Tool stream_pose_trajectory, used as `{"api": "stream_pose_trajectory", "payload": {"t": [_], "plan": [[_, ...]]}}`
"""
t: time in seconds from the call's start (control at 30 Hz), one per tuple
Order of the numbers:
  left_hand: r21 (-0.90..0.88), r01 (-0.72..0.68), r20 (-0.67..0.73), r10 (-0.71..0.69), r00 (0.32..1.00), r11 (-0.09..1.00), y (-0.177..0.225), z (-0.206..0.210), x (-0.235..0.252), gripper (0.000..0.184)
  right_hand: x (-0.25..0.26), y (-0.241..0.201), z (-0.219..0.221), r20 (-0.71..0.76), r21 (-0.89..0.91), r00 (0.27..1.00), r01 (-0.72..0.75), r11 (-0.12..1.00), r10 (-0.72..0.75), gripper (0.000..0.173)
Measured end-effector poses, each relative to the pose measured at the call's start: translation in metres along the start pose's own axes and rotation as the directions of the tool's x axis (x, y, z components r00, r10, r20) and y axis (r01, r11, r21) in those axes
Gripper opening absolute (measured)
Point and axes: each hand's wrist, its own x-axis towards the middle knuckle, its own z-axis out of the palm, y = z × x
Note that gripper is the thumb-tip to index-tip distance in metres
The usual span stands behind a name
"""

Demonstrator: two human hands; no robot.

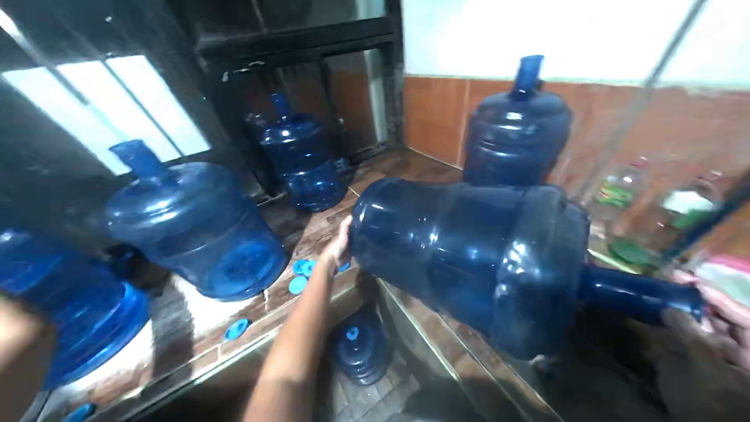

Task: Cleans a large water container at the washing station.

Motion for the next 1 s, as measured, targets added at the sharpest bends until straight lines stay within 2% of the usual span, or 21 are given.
{"api": "stream_pose_trajectory", "payload": {"t": [0.07,0.1,0.17,0.2,0.27,0.33,0.37,0.43,0.47,0.5,0.53,0.6,0.63,0.67,0.77,0.83,0.87,0.93,0.97,1.0], "plan": [[0.046,0.072,-0.037,-0.071,0.997,0.996,-0.030,-0.013,0.018,0.080,0.026,-0.008,0.033,0.108,-0.106,0.967,0.242,0.964,-0.231,0.041],[0.080,0.113,-0.052,-0.109,0.993,0.990,-0.040,-0.017,0.023,0.082,0.036,-0.016,0.052,0.176,-0.131,0.938,0.324,0.937,-0.299,0.040],[0.168,0.158,-0.111,-0.140,0.984,0.973,-0.038,-0.025,0.023,0.080,0.053,-0.032,0.093,0.263,-0.152,0.877,0.448,0.881,-0.401,0.039],[0.219,0.129,-0.143,-0.099,0.985,0.967,-0.024,-0.027,0.018,0.073,0.061,-0.039,0.114,0.287,-0.156,0.850,0.496,0.854,-0.442,0.039],[0.275,-0.084,-0.154,0.130,0.980,0.958,0.014,-0.031,0.004,0.057,0.073,-0.052,0.151,0.333,-0.160,0.809,0.555,0.816,-0.485,0.040],[0.291,-0.356,-0.088,0.395,0.914,0.888,0.061,-0.027,-0.026,0.056,0.080,-0.059,0.183,0.345,-0.157,0.786,0.587,0.794,-0.513,0.039],[0.333,-0.492,-0.002,0.523,0.853,0.804,0.085,-0.021,-0.047,0.064,0.082,-0.063,0.197,0.344,-0.154,0.784,0.590,0.793,-0.517,0.040],[0.464,-0.708,0.228,0.700,0.676,0.533,0.126,0.004,-0.084,0.089,0.084,-0.069,0.222,0.342,-0.124,0.786,0.580,0.805,-0.515,0.042],[0.535,-0.756,0.359,0.708,0.608,0.378,0.140,0.020,-0.094,0.096,0.084,-0.072,0.232,0.348,-0.092,0.791,0.564,0.821,-0.504,0.043],[0.578,-0.771,0.456,0.679,0.576,0.266,0.150,0.034,-0.096,0.099,0.083,-0.074,0.241,0.366,-0.040,0.795,0.532,0.846,-0.483,0.047],[0.595,-0.776,0.500,0.661,0.560,0.207,0.154,0.046,-0.089,0.096,0.081,-0.076,0.246,0.404,0.025,0.800,0.476,0.879,-0.444,0.052],[0.590,-0.782,0.461,0.713,0.529,0.199,0.158,0.057,-0.065,0.086,0.075,-0.075,0.252,0.482,0.145,0.800,0.329,0.933,-0.357,0.064],[0.580,-0.783,0.422,0.739,0.526,0.226,0.163,0.055,-0.053,0.080,0.072,-0.069,0.253,0.502,0.147,0.797,0.306,0.941,-0.337,0.069],[0.583,-0.765,0.384,0.737,0.556,0.273,0.172,0.051,-0.043,0.075,0.069,-0.061,0.250,0.503,0.107,0.798,0.323,0.940,-0.331,0.071],[0.601,-0.654,0.239,0.678,0.695,0.459,0.199,0.027,-0.013,0.075,0.051,-0.028,0.221,0.489,-0.126,0.826,0.386,0.914,-0.281,0.060],[0.606,-0.581,0.101,0.672,0.734,0.543,0.212,0.003,0.017,0.076,0.033,0.003,0.191,0.457,-0.278,0.867,0.352,0.894,-0.199,0.053],[0.610,-0.550,0.025,0.680,0.733,0.570,0.219,-0.011,0.032,0.076,0.022,0.023,0.171,0.440,-0.343,0.887,0.311,0.886,-0.141,0.051],[0.616,-0.485,-0.114,0.679,0.725,0.621,0.231,-0.038,0.059,0.079,-0.005,0.064,0.122,0.417,-0.491,0.907,0.164,0.856,0.065,0.054],[0.617,-0.462,-0.173,0.682,0.710,0.637,0.236,-0.051,0.072,0.080,-0.022,0.078,0.099,0.377,-0.566,0.907,0.062,0.822,0.191,0.052],[0.615,-0.439,-0.228,0.680,0.697,0.655,0.241,-0.062,0.084,0.082,-0.036,0.084,0.081,0.319,-0.676,0.872,-0.066,0.734,0.372,0.049]]}}
